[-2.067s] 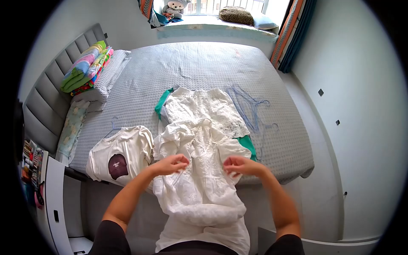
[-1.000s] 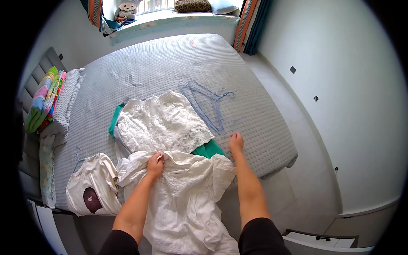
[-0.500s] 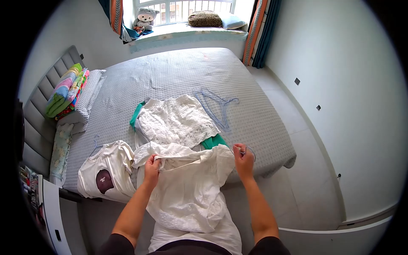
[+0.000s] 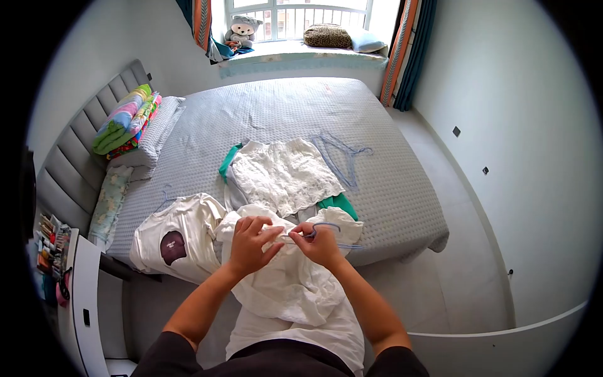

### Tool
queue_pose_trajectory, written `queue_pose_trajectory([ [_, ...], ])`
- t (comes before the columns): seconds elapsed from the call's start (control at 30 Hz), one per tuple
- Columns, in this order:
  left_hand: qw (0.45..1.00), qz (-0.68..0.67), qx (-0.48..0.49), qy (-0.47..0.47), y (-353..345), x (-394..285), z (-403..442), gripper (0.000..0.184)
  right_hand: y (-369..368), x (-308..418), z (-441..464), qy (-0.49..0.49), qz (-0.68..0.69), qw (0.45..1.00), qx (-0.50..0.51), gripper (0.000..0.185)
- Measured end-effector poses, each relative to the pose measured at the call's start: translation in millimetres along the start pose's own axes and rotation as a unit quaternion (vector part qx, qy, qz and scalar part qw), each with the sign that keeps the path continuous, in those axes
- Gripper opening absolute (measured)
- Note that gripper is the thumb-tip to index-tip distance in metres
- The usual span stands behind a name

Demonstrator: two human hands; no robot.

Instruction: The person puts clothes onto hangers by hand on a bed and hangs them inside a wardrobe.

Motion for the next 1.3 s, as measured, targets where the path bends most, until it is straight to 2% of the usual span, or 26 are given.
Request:
queue_pose_trajectory([
  [0.1,0.993,-0.036,0.116,0.008,-28,21,-18,0.016,5,13,5,0.035,0.055,0.997,-0.037,0.017],
  [0.13,0.973,-0.059,0.191,0.112,-39,37,-29,0.014,6,17,6,0.014,-0.023,0.999,-0.024,0.012],
  [0.17,0.972,-0.056,0.176,0.142,-35,47,-31,0.014,11,42,4,0.111,-0.111,0.985,-0.075,0.013],
  [0.23,0.963,-0.095,0.127,0.218,-35,72,-43,0.016,5,89,-8,0.296,-0.278,0.897,-0.172,0.021],
  [0.27,0.95,-0.125,0.13,0.254,-38,83,-50,0.018,2,65,-10,0.248,-0.225,0.933,-0.134,0.033],
  [0.3,0.944,-0.143,0.133,0.266,-37,85,-50,0.018,-6,32,-10,0.168,-0.149,0.97,-0.091,0.031],
  [0.37,0.929,-0.179,0.141,0.29,-35,86,-51,0.017,-39,16,-9,0.122,-0.141,0.982,0.037,0.03],
  [0.47,0.924,-0.219,0.107,0.293,-32,88,-52,0.017,-74,-5,-12,0.108,-0.113,0.981,0.115,0.033],
  [0.57,0.911,-0.245,0.109,0.315,-27,100,-59,0.018,-88,-67,-21,-0.01,-0.298,0.913,0.28,0.043],
  [0.6,0.906,-0.251,0.113,0.321,-24,108,-61,0.018,-75,-89,-24,-0.007,-0.372,0.89,0.264,0.045],
  [0.67,0.92,-0.213,0.125,0.304,-13,123,-65,0.023,-24,-93,-21,0.014,-0.434,0.888,0.151,0.043],
  [0.73,0.929,-0.203,0.11,0.289,-9,129,-74,0.029,11,-74,-19,0.05,-0.476,0.875,0.073,0.041],
  [0.8,0.933,-0.181,0.148,0.273,-14,128,-79,0.03,36,-45,-14,0.096,-0.502,0.859,0.028,0.039],
  [0.97,0.934,-0.189,0.162,0.258,-28,123,-81,0.035,62,-36,-10,0.069,-0.516,0.854,0.006,0.031],
  [1.03,0.917,-0.243,0.13,0.288,-37,130,-90,0.036,65,-37,-11,0.038,-0.508,0.861,0.014,0.028],
  [1.07,0.908,-0.268,0.113,0.302,-40,134,-93,0.037,65,-34,-12,0.062,-0.507,0.86,0.002,0.027],
  [1.13,0.925,-0.225,0.137,0.275,-33,133,-88,0.037,64,-27,-16,0.11,-0.503,0.857,-0.022,0.025],
  [1.3,0.966,-0.1,0.136,0.195,-7,118,-71,0.036,69,-3,-13,0.126,-0.486,0.864,-0.028,0.017],
])
Point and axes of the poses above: each hand's wrist, its own z-axis towards the middle knuckle, its own y-axis out of the back of the hand, x = y × z, the point moved 8 cm from there along z, towards the middle knuckle, and after that the axes turned 11 degrees about z, right-handed, at the moved point
